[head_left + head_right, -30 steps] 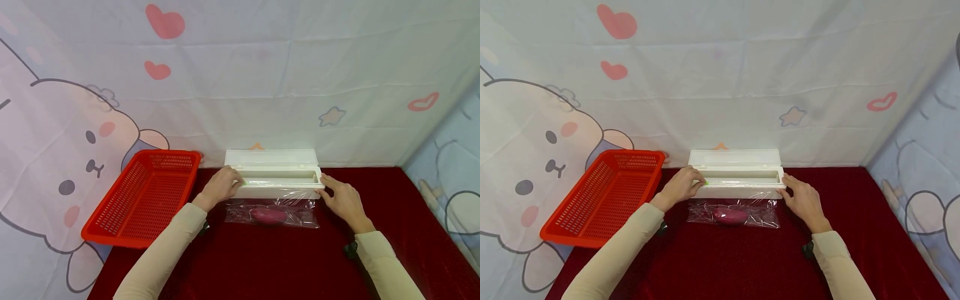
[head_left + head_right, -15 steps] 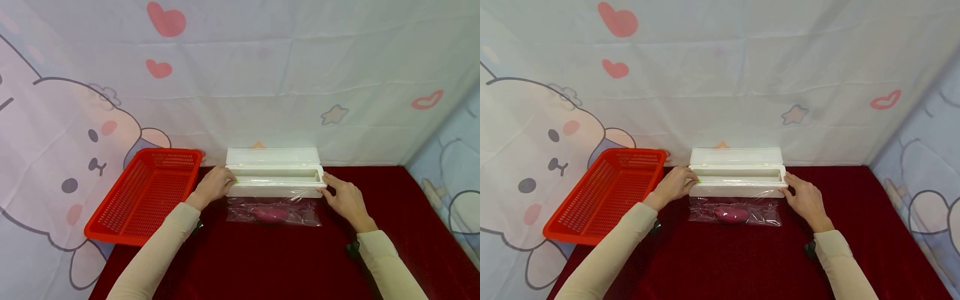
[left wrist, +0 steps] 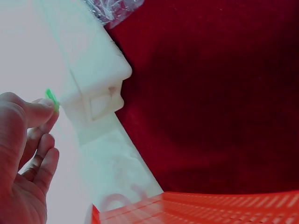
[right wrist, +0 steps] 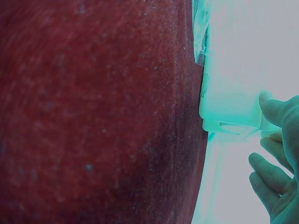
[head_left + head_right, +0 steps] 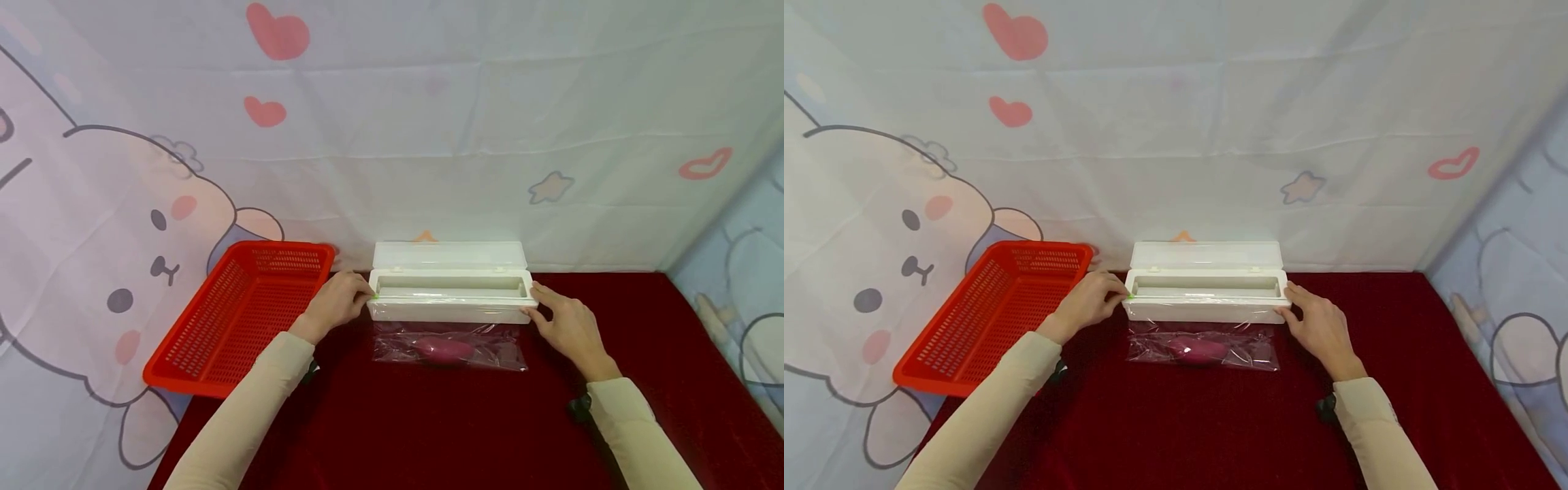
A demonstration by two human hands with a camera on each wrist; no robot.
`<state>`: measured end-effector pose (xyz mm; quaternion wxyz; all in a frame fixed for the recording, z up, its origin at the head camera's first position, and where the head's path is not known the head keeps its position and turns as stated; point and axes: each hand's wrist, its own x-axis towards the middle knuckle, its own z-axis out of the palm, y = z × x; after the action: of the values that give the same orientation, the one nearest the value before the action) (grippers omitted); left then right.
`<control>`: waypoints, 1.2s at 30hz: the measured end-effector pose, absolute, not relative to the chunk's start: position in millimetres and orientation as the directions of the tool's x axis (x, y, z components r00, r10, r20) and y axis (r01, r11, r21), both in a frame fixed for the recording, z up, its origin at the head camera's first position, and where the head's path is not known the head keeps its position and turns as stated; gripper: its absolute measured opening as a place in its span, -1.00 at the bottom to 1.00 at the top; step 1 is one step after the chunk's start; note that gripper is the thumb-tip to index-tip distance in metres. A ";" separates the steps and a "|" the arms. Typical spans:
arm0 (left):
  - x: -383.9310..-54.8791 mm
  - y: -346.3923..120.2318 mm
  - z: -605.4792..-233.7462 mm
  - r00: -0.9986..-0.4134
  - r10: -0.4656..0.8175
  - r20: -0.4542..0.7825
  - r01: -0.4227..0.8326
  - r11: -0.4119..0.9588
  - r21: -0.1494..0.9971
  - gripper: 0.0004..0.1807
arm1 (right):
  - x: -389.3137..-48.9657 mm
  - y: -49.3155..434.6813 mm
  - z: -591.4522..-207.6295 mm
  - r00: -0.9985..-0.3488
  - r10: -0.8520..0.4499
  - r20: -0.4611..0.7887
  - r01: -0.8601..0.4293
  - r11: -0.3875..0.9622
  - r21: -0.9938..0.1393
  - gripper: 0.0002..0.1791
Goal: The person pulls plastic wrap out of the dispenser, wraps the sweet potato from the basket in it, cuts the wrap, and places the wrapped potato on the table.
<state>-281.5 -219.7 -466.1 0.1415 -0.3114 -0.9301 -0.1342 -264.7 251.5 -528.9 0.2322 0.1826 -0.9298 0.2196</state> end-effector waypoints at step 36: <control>-275.0 -208.6 -461.3 -0.829 0.463 0.313 0.532 0.825 0.190 -0.86 | -258.6 262.0 -511.4 -0.833 -0.307 0.461 -0.486 0.804 -0.343 -0.43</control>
<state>-275.0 -208.6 -461.3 0.1276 -0.2629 -0.9466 -0.1361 -258.6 262.0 -511.4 0.1953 0.2133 -0.9294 0.2292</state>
